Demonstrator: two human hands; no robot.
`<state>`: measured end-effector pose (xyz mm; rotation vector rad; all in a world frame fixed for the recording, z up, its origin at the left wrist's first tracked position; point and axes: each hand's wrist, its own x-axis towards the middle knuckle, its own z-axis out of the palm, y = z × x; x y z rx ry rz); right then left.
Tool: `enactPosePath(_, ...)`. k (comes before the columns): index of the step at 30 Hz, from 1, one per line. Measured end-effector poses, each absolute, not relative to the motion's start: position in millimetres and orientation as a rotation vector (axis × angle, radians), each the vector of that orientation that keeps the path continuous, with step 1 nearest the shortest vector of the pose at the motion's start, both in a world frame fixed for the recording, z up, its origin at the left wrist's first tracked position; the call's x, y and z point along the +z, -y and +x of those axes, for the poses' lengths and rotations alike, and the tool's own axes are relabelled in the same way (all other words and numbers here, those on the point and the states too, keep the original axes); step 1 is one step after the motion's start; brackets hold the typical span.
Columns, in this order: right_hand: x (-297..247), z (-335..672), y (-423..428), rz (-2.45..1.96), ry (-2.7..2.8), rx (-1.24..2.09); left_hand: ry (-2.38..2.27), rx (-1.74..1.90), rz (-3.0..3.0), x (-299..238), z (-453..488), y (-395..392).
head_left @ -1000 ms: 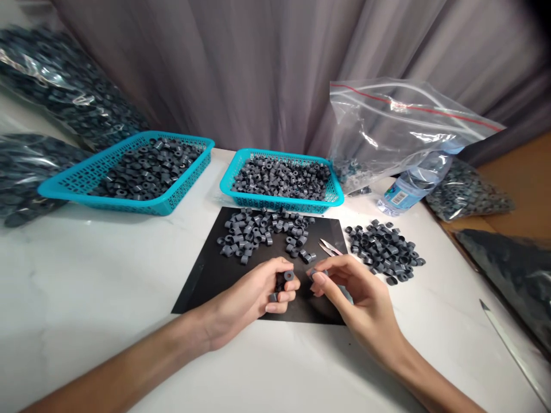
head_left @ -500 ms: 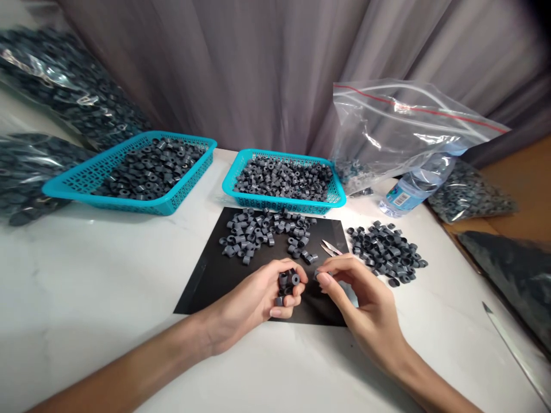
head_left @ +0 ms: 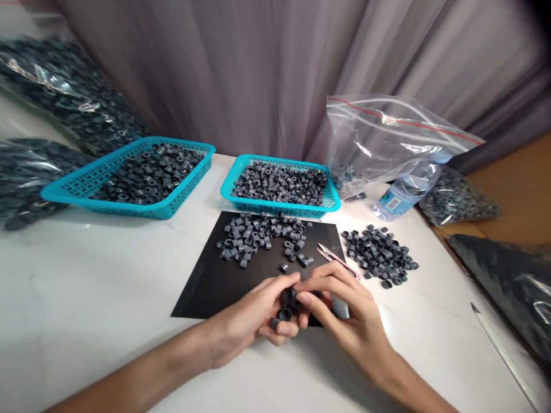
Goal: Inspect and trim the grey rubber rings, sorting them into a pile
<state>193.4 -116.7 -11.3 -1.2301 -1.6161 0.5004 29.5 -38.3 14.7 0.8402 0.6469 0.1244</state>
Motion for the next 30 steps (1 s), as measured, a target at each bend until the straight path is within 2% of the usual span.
enactPosePath(14, -21.2, 207.6, 115.8, -1.311, 1.458, 0.512, -0.732, 0.24, 0.745, 13.6, 29.9, 35.3)
enactPosePath(30, -14.4, 202.8, 119.1, -1.189, 1.709, 0.559, -0.745, 0.349, 0.7, 5.7, 28.6, 40.9)
